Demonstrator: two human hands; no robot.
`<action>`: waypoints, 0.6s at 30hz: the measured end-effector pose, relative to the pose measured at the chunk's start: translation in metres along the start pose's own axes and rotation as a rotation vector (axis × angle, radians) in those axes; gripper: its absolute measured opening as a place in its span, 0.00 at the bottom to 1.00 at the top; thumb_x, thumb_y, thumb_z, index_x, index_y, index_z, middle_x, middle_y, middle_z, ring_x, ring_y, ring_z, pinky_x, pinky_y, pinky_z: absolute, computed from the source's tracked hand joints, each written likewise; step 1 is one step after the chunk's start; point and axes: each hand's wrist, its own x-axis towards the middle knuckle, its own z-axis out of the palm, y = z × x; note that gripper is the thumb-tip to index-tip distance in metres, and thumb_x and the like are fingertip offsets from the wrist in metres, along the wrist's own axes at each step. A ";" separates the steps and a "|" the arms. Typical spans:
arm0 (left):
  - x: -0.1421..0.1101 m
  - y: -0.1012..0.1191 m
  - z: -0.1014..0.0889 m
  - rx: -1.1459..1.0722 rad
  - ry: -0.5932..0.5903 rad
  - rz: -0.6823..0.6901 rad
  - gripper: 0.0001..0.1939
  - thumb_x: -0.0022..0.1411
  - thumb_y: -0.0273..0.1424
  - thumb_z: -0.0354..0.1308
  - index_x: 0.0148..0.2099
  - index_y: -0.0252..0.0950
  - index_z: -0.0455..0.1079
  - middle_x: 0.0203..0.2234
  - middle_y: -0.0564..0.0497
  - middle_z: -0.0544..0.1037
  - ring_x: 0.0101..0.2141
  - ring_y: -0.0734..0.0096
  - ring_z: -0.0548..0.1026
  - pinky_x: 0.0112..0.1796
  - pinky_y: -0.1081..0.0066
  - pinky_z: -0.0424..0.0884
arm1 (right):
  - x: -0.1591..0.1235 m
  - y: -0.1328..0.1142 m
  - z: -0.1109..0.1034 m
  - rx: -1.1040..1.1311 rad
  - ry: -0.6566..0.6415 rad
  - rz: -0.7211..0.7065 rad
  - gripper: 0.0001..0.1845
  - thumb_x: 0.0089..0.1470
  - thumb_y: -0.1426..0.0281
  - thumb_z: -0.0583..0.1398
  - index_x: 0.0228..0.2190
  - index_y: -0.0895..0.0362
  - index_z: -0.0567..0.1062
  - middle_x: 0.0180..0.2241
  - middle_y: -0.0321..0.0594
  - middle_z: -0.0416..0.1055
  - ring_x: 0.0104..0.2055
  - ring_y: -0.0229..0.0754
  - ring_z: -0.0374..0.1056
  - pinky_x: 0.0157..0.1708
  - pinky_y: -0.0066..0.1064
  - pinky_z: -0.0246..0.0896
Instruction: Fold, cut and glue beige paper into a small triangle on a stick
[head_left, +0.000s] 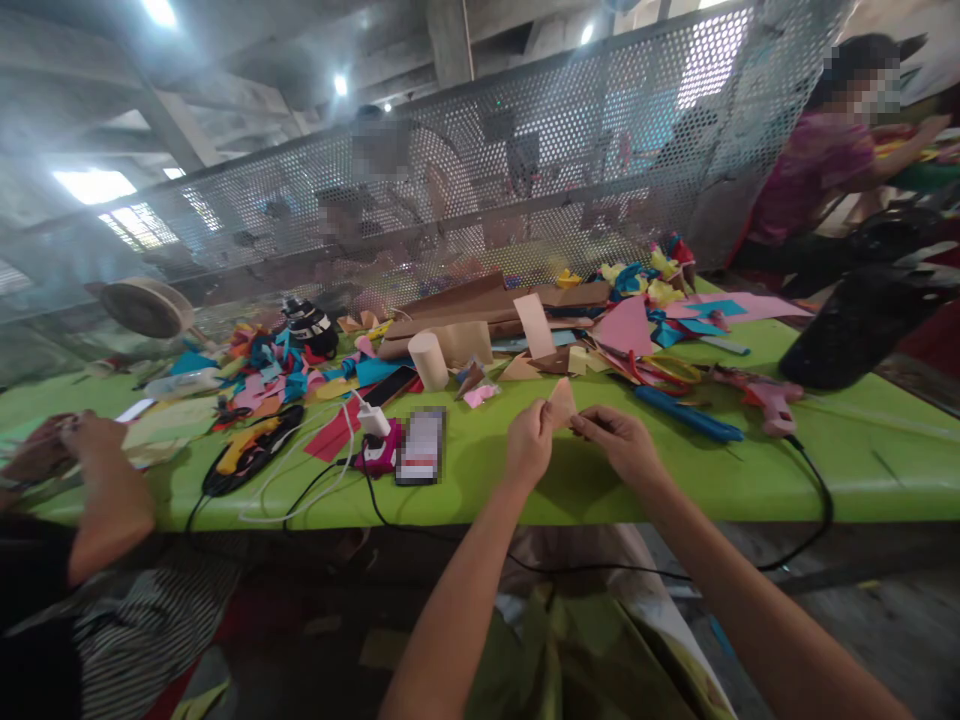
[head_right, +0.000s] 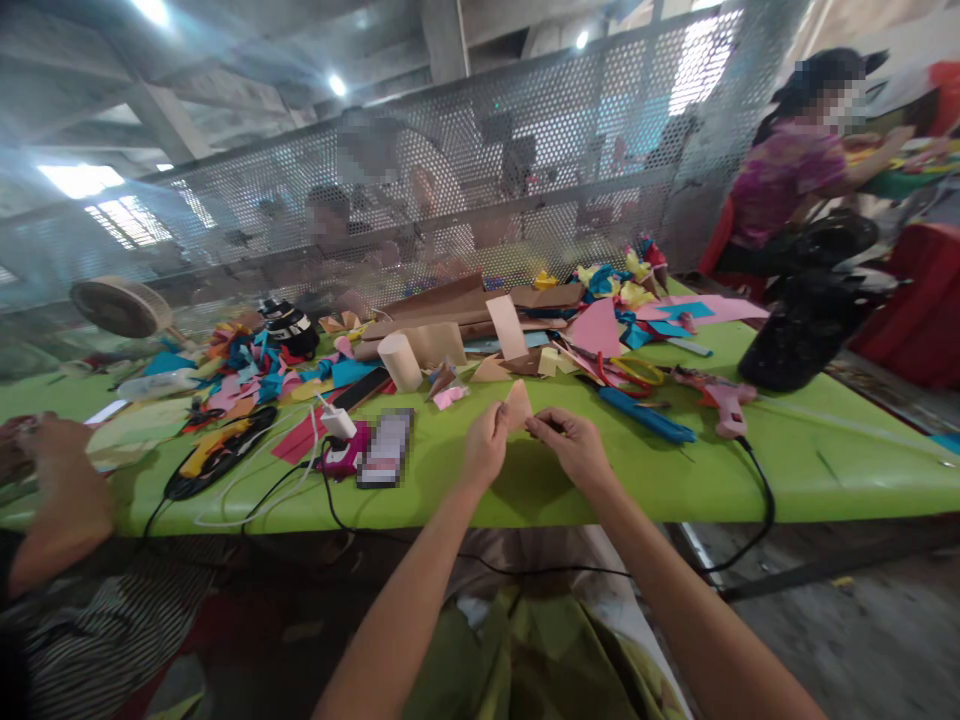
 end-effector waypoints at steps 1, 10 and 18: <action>0.000 0.000 0.000 0.040 -0.004 0.011 0.16 0.73 0.35 0.43 0.35 0.37 0.67 0.28 0.46 0.73 0.32 0.62 0.72 0.36 0.67 0.64 | 0.000 0.000 0.001 0.005 -0.001 -0.005 0.21 0.44 0.49 0.68 0.22 0.54 0.78 0.21 0.35 0.72 0.26 0.40 0.65 0.28 0.31 0.58; -0.004 0.004 -0.007 0.103 -0.168 0.195 0.17 0.72 0.39 0.46 0.41 0.36 0.75 0.34 0.43 0.78 0.40 0.57 0.74 0.46 0.62 0.66 | 0.001 0.003 -0.006 0.108 0.027 -0.055 0.15 0.43 0.54 0.69 0.28 0.52 0.79 0.32 0.39 0.77 0.36 0.45 0.71 0.39 0.37 0.66; 0.001 -0.006 -0.012 -0.525 -0.406 -0.128 0.26 0.62 0.54 0.55 0.38 0.34 0.74 0.25 0.52 0.73 0.29 0.70 0.68 0.33 0.71 0.62 | -0.002 -0.006 -0.008 0.049 0.031 -0.155 0.13 0.41 0.56 0.71 0.21 0.51 0.78 0.45 0.44 0.75 0.51 0.53 0.68 0.51 0.42 0.60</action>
